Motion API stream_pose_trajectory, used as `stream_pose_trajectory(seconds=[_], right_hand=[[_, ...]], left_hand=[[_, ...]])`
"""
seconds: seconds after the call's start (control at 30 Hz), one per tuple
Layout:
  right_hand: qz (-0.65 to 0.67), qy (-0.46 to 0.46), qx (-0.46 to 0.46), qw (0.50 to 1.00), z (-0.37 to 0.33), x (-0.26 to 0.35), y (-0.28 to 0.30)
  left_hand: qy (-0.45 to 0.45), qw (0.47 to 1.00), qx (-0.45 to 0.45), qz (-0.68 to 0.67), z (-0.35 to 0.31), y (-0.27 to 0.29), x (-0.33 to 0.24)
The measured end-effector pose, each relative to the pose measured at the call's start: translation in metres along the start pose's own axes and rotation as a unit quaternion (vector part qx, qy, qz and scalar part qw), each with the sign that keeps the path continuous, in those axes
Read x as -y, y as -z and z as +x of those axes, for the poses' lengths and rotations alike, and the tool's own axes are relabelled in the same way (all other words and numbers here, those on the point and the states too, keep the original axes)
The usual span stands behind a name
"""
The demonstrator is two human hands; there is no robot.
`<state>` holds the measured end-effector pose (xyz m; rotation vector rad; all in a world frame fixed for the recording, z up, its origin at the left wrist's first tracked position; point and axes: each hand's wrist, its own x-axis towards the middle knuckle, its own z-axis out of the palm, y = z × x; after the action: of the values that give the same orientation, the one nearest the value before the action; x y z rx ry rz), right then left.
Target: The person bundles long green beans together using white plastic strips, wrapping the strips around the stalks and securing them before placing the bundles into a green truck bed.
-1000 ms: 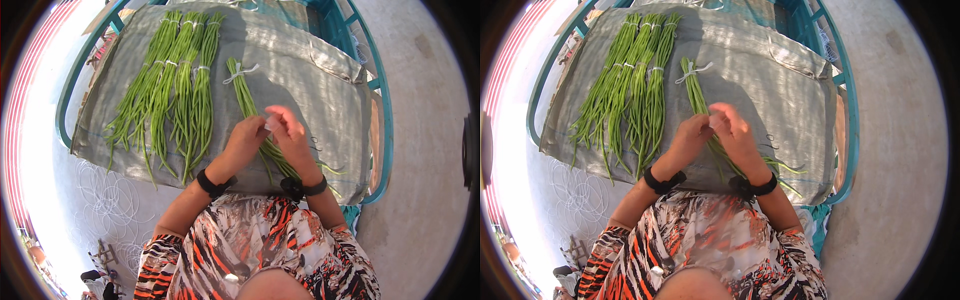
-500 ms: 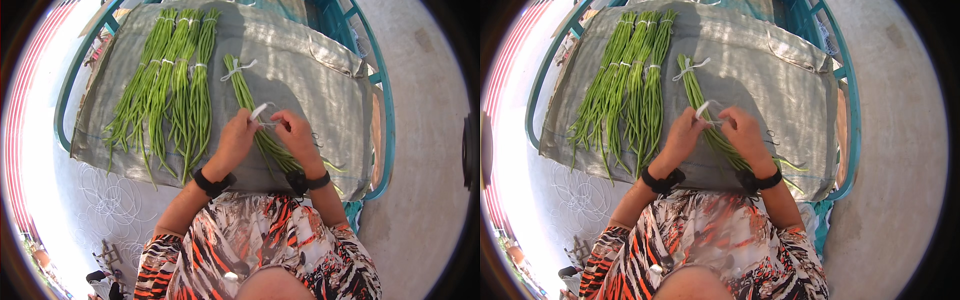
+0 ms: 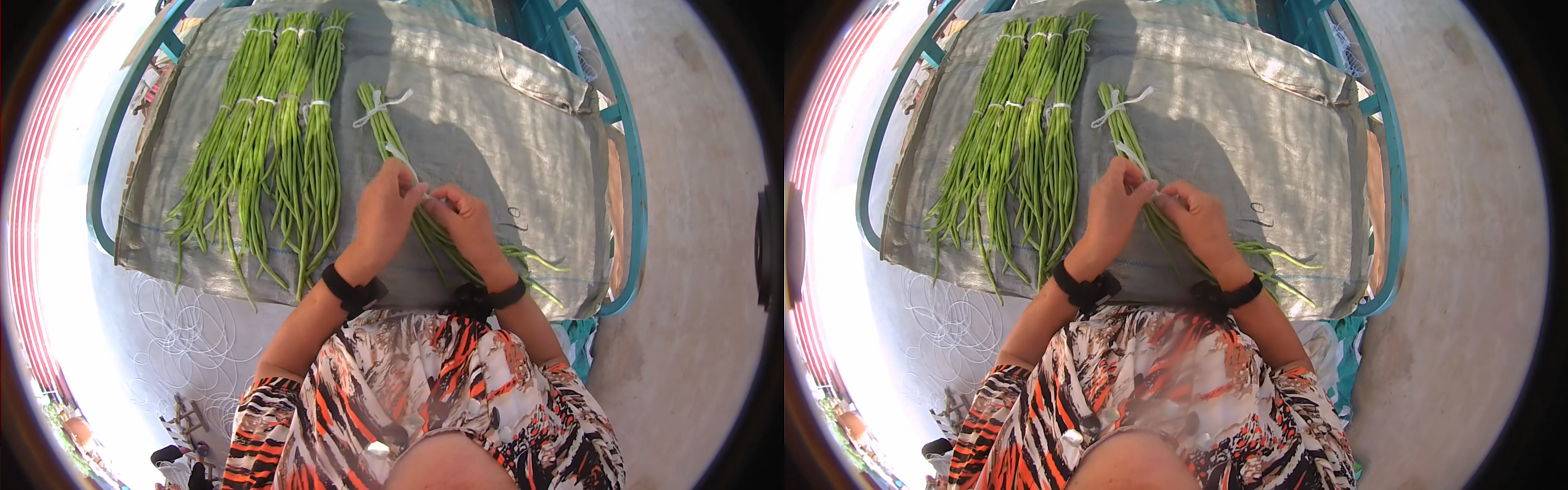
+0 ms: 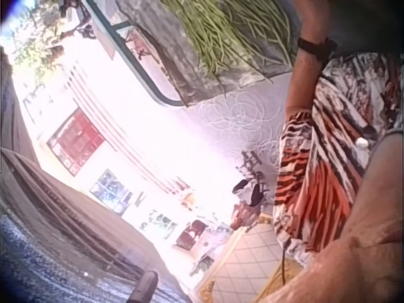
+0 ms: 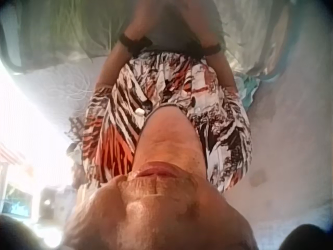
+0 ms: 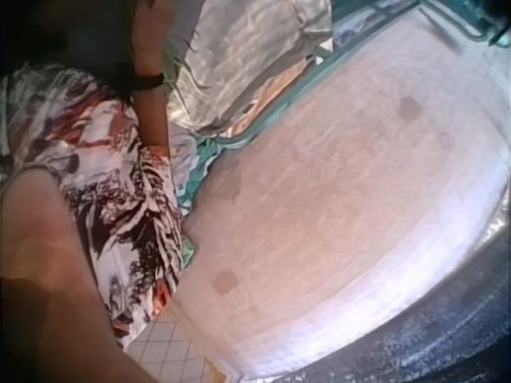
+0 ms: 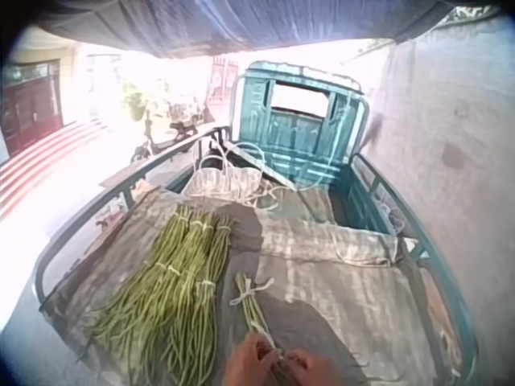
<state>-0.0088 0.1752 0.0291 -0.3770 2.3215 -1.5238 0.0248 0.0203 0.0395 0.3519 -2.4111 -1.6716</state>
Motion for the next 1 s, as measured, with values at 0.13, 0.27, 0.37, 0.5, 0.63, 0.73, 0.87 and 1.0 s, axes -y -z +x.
stream_pose_trajectory(seconds=[0.13, 0.27, 0.37, 0.5, 0.63, 0.73, 0.87, 1.0], right_hand=[[0.066, -0.042, 0.008, 0.997, 0.001, -0.005, 0.001], [0.078, -0.042, 0.012, 0.996, 0.002, -0.003, 0.000], [0.086, -0.038, 0.013, 0.996, 0.000, 0.002, 0.001], [0.103, -0.020, 0.026, 0.994, 0.001, -0.004, 0.002], [0.105, -0.021, 0.031, 0.994, 0.001, -0.004, 0.001], [0.125, -0.026, 0.035, 0.991, 0.000, -0.003, 0.001], [0.048, -0.003, 0.026, 0.999, 0.001, -0.007, 0.003], [0.070, -0.005, 0.044, 0.997, 0.001, -0.004, 0.004]], left_hand=[[-0.111, 0.993, -0.036, 0.026, 0.002, 0.006, 0.007], [-0.166, 0.982, 0.005, 0.090, -0.008, -0.001, 0.020], [-0.189, 0.974, 0.005, 0.127, -0.012, -0.006, 0.014], [-0.144, 0.986, -0.001, 0.084, -0.014, -0.009, 0.010], [-0.187, 0.976, -0.026, 0.108, -0.015, -0.013, 0.013], [-0.138, 0.981, -0.026, 0.131, -0.019, -0.013, 0.005], [-0.077, 0.980, -0.024, 0.182, -0.022, -0.013, -0.003], [-0.076, 0.983, 0.005, 0.165, -0.021, -0.012, 0.003]])
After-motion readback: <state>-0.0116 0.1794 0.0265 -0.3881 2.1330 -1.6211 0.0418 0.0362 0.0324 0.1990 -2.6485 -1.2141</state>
